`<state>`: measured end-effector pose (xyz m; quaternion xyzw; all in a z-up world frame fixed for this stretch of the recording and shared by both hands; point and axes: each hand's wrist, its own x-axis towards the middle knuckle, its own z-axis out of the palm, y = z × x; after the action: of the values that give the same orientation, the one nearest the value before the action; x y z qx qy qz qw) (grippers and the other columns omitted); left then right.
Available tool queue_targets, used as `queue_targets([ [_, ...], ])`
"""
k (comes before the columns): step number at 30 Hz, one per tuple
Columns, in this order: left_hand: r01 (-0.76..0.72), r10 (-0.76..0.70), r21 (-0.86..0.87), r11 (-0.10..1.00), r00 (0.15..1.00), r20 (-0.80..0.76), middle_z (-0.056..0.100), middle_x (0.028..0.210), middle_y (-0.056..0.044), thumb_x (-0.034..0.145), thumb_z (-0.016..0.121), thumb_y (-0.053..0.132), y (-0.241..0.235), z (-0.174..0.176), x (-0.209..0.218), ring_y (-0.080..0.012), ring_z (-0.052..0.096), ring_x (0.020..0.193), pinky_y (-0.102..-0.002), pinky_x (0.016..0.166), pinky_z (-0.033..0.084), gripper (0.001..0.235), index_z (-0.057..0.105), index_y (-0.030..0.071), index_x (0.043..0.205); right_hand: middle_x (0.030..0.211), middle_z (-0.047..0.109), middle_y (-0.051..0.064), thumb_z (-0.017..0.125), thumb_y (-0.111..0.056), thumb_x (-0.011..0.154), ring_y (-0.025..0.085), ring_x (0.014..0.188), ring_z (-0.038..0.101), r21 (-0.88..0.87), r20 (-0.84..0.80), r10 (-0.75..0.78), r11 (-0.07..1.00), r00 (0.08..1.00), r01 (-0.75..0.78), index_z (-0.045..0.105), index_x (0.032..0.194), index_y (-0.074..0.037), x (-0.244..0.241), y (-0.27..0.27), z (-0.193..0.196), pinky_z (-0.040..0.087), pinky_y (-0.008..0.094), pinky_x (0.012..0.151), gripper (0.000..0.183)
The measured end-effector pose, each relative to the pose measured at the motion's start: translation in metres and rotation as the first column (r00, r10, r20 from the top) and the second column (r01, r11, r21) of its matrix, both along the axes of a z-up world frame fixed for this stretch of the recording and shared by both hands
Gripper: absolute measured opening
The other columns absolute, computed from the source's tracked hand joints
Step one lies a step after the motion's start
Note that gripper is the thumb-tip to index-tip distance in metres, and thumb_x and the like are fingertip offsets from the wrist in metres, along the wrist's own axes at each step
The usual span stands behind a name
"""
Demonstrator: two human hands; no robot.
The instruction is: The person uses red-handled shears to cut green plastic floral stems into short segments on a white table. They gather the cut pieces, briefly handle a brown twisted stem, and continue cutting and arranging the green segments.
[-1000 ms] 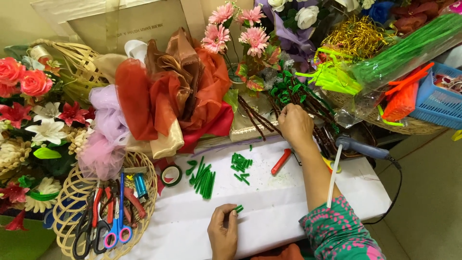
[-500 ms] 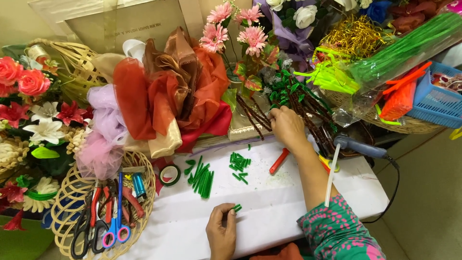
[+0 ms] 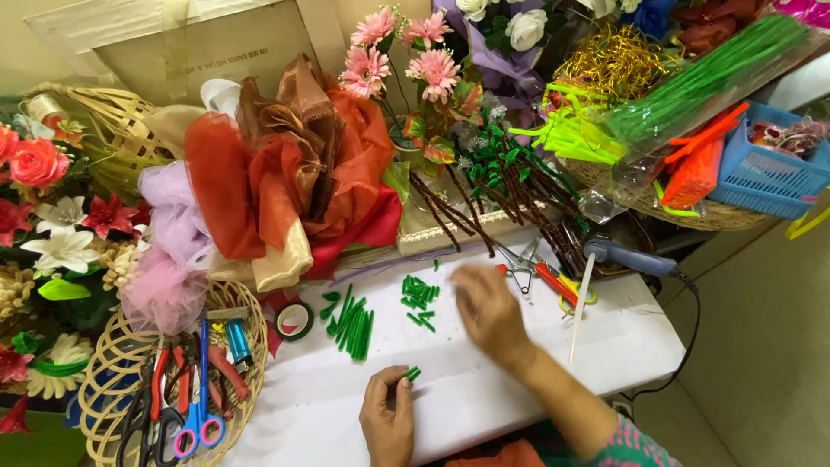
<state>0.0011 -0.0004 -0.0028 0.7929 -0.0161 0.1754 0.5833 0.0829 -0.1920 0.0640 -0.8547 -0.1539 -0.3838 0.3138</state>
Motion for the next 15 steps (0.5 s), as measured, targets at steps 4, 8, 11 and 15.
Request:
queue_targets([
  [4,0.014,-0.013,-0.006,1.0,0.999,0.042,0.07,0.092,-0.003,0.087,0.057,0.012,0.0,-0.002,0.0,-0.0159,0.066,0.089,-0.027,0.083,0.051,0.014,0.069,0.008,0.093,0.093,0.061,0.016,0.059,0.001,0.087,0.027,0.081,0.06,-0.001,0.055,0.265,0.964,0.963,-0.265,0.059,0.104,0.002,-0.05,0.02,-0.001,0.055,0.03,0.071,0.017],
  [8,-0.002,0.001,-0.027,1.0,1.0,-0.003,0.07,0.092,-0.003,0.086,0.057,0.012,-0.001,0.002,0.002,-0.0155,0.066,0.089,-0.027,0.084,0.05,0.013,0.069,0.009,0.09,0.079,0.057,0.011,0.054,-0.006,0.092,0.025,0.066,0.05,0.092,-0.037,0.266,0.961,0.963,-0.261,0.058,0.104,-0.001,-0.069,0.022,-0.023,0.043,0.034,0.062,0.013],
  [11,0.011,-0.012,-0.051,0.999,1.0,-0.02,0.07,0.091,-0.003,0.086,0.058,0.011,-0.004,0.008,0.004,-0.0154,0.066,0.089,-0.027,0.081,0.052,0.013,0.07,0.008,0.089,0.082,0.067,0.008,0.057,-0.01,0.092,0.019,0.066,0.059,0.216,-0.105,0.231,0.955,0.967,-0.204,0.062,0.101,-0.003,-0.071,0.022,-0.049,0.048,0.029,0.061,0.013],
  [15,0.053,-0.051,-0.05,0.997,0.998,0.025,0.067,0.088,-0.004,0.087,0.059,0.012,-0.007,0.027,0.014,-0.0147,0.065,0.086,-0.026,0.079,0.051,0.012,0.069,0.007,0.09,0.08,0.066,0.002,0.054,-0.019,0.093,0.011,0.056,0.051,0.356,-0.339,0.245,0.927,0.908,-0.117,0.064,0.104,-0.009,-0.066,0.016,-0.063,0.043,0.024,0.057,0.018],
])
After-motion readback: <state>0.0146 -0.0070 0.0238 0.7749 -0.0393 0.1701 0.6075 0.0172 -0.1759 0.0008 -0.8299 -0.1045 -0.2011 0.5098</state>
